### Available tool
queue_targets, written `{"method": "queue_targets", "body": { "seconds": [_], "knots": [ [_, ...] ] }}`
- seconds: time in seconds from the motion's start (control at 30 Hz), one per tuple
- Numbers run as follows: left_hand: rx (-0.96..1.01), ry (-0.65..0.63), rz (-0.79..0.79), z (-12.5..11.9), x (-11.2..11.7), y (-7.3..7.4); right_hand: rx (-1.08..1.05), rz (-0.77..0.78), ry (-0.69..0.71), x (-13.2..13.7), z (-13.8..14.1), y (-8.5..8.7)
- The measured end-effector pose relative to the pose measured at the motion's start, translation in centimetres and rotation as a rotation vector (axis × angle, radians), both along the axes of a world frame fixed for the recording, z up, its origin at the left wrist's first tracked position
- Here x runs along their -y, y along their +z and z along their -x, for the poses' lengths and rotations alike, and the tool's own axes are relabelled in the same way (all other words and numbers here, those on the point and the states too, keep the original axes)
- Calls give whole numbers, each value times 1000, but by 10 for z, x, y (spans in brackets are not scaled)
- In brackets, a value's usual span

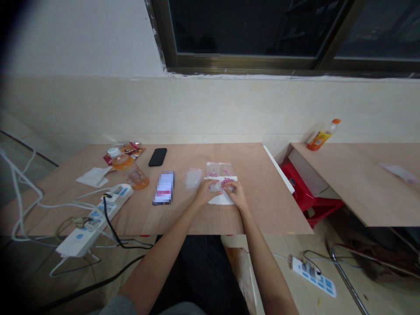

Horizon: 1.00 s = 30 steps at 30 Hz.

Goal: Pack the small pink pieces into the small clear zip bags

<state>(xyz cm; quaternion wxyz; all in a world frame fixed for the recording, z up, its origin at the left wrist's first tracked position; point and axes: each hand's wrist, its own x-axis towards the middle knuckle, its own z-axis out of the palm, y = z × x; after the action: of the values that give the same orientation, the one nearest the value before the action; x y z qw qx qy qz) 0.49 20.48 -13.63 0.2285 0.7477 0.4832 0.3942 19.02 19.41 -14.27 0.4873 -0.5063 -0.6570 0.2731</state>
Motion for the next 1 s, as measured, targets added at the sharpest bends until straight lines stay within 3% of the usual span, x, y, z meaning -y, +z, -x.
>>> {"method": "queue_targets", "body": {
  "seconds": [0.13,0.37,0.6,1.0],
  "knots": [
    [32,11,-6,0,-1,-3,6,-5,8,-3,-2,-4],
    [86,36,38,-1,-3,-4,176,-47,-224,-5,-5,-8],
    [108,49,30,-2,-2,-4,340,-40,-205,0,-4,-1],
    [96,50,47,-1,-3,-5,436,-54,-210,-1,-4,0]
  ]
}}
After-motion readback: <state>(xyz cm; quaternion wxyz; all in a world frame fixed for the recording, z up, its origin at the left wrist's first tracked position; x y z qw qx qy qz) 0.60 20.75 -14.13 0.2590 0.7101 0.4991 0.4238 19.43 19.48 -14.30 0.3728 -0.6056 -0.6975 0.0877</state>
